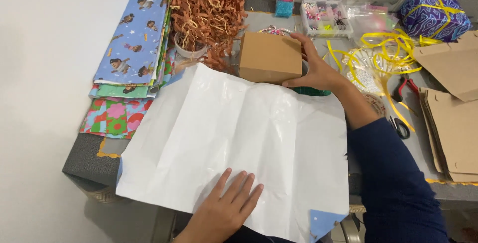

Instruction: Wrapping a small cardboard box with patterned paper and securing it with tape.

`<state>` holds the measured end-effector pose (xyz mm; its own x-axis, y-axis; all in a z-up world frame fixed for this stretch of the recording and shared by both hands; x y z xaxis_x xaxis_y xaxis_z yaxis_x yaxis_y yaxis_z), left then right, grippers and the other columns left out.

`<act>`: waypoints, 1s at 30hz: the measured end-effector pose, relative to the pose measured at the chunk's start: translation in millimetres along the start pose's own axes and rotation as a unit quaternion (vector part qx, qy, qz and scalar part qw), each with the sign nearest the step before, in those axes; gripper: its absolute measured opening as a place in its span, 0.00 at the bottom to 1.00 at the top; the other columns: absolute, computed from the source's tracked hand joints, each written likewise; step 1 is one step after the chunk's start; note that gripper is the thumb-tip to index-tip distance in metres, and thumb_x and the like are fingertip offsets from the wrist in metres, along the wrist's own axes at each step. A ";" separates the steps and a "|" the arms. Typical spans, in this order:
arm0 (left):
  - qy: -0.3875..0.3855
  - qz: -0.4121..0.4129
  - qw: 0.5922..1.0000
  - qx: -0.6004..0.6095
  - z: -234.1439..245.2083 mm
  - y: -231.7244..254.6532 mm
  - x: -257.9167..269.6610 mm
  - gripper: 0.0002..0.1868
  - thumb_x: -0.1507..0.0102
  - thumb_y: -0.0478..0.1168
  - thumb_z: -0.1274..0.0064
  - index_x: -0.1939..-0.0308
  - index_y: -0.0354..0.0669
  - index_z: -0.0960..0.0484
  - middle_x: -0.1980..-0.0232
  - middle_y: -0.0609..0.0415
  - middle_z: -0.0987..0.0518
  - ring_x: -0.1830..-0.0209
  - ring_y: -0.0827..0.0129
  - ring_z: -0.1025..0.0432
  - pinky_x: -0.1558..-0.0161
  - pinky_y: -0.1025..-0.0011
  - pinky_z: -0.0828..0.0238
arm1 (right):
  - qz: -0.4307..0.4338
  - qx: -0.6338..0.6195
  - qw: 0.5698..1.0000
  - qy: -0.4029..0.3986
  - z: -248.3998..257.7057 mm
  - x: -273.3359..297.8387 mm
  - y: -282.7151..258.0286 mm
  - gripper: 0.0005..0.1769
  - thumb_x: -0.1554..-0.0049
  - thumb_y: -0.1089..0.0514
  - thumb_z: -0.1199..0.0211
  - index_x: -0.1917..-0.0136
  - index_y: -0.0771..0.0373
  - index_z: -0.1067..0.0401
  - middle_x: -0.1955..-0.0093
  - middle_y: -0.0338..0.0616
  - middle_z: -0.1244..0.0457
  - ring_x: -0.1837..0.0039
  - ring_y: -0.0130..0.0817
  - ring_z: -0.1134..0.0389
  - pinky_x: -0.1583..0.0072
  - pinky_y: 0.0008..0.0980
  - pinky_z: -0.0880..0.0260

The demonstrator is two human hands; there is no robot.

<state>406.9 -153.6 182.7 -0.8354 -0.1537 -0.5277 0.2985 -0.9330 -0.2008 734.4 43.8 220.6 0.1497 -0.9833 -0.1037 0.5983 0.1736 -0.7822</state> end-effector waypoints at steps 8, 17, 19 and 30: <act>-0.039 -0.230 0.967 -0.102 -14.4 -48.7 -15.2 0.22 0.25 0.39 0.71 0.33 0.36 0.26 0.35 0.39 0.24 0.34 0.48 0.29 0.30 0.53 0.35 | 0.084 0.005 0.988 0.131 47.6 22.7 -12.6 0.45 0.51 0.54 0.30 0.28 0.48 0.52 0.26 0.45 0.53 0.25 0.41 0.51 0.35 0.40 0.40; 0.048 -0.378 0.911 -0.156 -46.2 -161.2 -42.8 0.25 0.28 0.32 0.56 0.25 0.38 0.35 0.28 0.46 0.28 0.30 0.55 0.31 0.26 0.60 0.38 | 0.161 -0.006 0.973 0.168 72.5 51.6 -40.3 0.46 0.49 0.57 0.33 0.25 0.50 0.55 0.27 0.47 0.55 0.27 0.38 0.52 0.29 0.37 0.48; 0.053 -0.344 0.913 -0.212 -56.6 -194.3 -58.4 0.30 0.28 0.33 0.56 0.20 0.49 0.40 0.22 0.52 0.34 0.24 0.61 0.38 0.25 0.57 0.47 | 0.155 0.011 0.973 0.173 72.2 51.3 -43.1 0.46 0.50 0.56 0.34 0.25 0.53 0.54 0.28 0.47 0.55 0.29 0.39 0.52 0.29 0.38 0.49; -0.071 0.002 0.980 -0.185 -95.8 -252.4 -43.9 0.40 0.40 0.31 0.47 0.25 0.63 0.33 0.26 0.55 0.29 0.20 0.61 0.42 0.20 0.48 0.58 | 0.079 -0.041 0.994 0.060 7.1 39.3 -25.1 0.63 0.67 0.66 0.17 0.24 0.58 0.47 0.25 0.55 0.49 0.23 0.57 0.46 0.27 0.64 0.44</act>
<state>412.4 119.8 177.5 -0.8820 -0.2253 -0.4138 0.4267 -0.7545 -0.4987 730.9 1.3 240.5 0.1383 -0.9444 -0.2984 0.5087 0.3262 -0.7968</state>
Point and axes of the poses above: each hand's wrist, its own x-axis away from the middle knuckle, its own z-axis out of the back of the hand, y = z × x, the point moved 6 cm from there along -x, towards the middle knuckle
